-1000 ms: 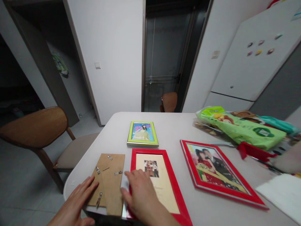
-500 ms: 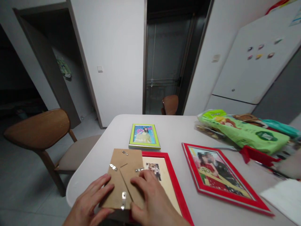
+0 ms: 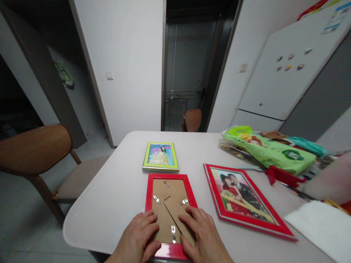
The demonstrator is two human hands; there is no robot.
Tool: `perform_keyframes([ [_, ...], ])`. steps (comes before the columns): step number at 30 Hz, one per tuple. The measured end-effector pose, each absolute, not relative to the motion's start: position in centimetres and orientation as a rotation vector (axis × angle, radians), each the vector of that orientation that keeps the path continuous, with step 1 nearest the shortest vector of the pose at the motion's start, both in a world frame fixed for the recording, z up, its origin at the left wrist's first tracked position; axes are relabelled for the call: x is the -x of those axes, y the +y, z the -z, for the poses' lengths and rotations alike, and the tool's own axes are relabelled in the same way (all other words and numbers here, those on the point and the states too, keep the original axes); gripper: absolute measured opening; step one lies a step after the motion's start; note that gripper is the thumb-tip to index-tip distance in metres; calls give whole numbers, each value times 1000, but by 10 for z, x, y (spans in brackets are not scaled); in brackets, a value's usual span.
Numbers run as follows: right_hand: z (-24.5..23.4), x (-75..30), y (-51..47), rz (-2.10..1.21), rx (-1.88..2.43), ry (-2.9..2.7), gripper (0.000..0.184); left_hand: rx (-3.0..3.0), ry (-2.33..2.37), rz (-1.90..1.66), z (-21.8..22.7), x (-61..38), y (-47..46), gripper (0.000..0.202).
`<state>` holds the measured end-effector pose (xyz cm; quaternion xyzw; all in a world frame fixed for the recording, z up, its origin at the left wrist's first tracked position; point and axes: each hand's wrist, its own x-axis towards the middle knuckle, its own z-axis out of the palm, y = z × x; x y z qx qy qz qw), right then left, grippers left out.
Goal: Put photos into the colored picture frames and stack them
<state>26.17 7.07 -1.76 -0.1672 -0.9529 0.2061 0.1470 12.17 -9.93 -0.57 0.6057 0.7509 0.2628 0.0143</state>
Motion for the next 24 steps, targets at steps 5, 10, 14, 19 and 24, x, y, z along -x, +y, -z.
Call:
perform_keyframes([
  [5,13,-249,80,-485,513,-2713,33,-1921,2272,-762,4,-119,-100,44],
  [10,5,-229,100,-338,665,-2759,30,-1946,2209,-756,9,-118,-97,54],
  [14,7,-227,105,-422,620,-2751,27,-1890,2228,-754,13,-118,-95,44],
  [19,9,-232,107,-580,572,-2711,27,-1845,2252,-754,13,-120,-96,39],
  [24,8,-241,100,-465,499,-2692,28,-1806,2247,-754,11,-118,-100,36],
])
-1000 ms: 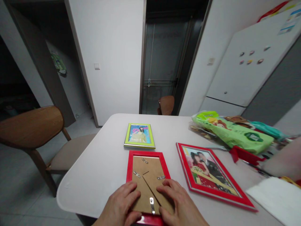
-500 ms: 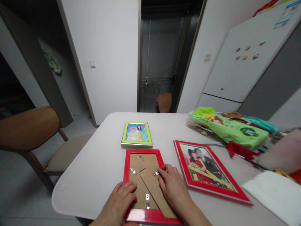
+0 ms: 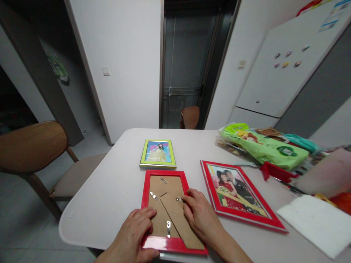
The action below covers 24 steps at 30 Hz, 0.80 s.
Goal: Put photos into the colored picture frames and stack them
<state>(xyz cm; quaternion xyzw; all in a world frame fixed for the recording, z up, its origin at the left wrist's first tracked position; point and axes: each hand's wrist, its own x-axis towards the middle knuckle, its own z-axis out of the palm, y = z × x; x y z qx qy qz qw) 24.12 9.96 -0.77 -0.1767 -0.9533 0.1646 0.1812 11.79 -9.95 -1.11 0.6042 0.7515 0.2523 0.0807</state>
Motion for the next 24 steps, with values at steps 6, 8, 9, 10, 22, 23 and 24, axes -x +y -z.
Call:
perform_keyframes([
  [6,-8,-256,55,-531,51,-2839,25,-1811,2233,-768,12,-114,-104,30],
  [8,-13,-254,46,-575,-2,-2891,24,-1812,2229,-777,12,-114,-104,29],
  [9,-15,-252,44,-590,8,-2908,23,-1814,2224,-782,12,-115,-104,29],
  [10,-16,-249,44,-606,31,-2919,23,-1816,2218,-786,12,-115,-104,28],
  [22,5,-215,51,-613,92,-2909,19,-1764,2183,-849,17,-110,-105,32],
  [23,3,-218,51,-615,27,-2912,19,-1760,2184,-852,18,-109,-105,33],
  [24,1,-221,50,-616,-26,-2914,20,-1757,2184,-855,18,-109,-105,33],
])
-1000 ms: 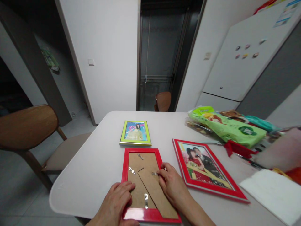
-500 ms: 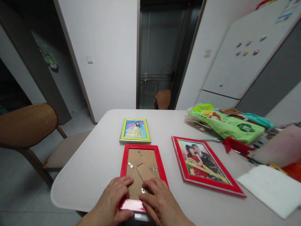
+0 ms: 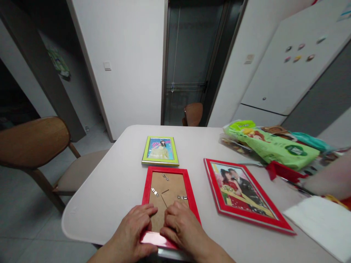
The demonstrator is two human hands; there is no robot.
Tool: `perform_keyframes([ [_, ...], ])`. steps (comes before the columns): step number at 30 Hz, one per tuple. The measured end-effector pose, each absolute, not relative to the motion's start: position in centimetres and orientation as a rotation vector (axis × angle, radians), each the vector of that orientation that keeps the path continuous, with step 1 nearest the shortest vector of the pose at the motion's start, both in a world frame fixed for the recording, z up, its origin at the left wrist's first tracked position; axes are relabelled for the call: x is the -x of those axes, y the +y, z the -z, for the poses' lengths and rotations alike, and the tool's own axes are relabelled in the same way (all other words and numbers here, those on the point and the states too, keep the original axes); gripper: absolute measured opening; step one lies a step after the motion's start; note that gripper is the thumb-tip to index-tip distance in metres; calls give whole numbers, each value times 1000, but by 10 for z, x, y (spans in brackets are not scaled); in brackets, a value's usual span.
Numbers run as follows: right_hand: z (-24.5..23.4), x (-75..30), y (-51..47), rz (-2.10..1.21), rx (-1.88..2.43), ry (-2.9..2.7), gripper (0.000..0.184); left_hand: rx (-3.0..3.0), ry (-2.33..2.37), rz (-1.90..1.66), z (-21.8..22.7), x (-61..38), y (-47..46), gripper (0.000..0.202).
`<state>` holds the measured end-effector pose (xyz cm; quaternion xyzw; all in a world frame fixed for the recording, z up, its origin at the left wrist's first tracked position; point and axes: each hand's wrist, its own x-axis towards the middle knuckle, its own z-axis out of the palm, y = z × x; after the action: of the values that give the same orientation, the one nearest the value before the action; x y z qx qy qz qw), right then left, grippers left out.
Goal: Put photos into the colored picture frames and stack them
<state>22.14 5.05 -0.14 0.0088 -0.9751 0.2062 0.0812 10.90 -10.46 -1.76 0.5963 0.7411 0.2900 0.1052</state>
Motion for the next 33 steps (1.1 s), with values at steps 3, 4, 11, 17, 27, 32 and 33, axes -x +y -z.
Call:
perform_keyframes([
  [3,-6,-232,51,-611,-106,-2930,24,-1751,2181,-865,18,-109,-105,34],
  [4,-8,-234,51,-613,-124,-2940,24,-1749,2180,-871,18,-109,-105,34],
  [11,-10,-223,58,-906,6,-2851,20,-1747,2166,-894,20,-107,-104,36],
  [17,-4,-168,57,-611,377,-2789,18,-1772,2168,-960,24,-107,-102,37],
  [27,-2,-148,49,-515,291,-2856,21,-1792,2148,-991,21,-107,-101,37],
  [32,-3,-147,78,-499,473,-2762,20,-1766,2163,-996,28,-106,-102,37],
  [33,-3,-144,86,-484,546,-2734,21,-1758,2164,-997,28,-106,-102,37],
])
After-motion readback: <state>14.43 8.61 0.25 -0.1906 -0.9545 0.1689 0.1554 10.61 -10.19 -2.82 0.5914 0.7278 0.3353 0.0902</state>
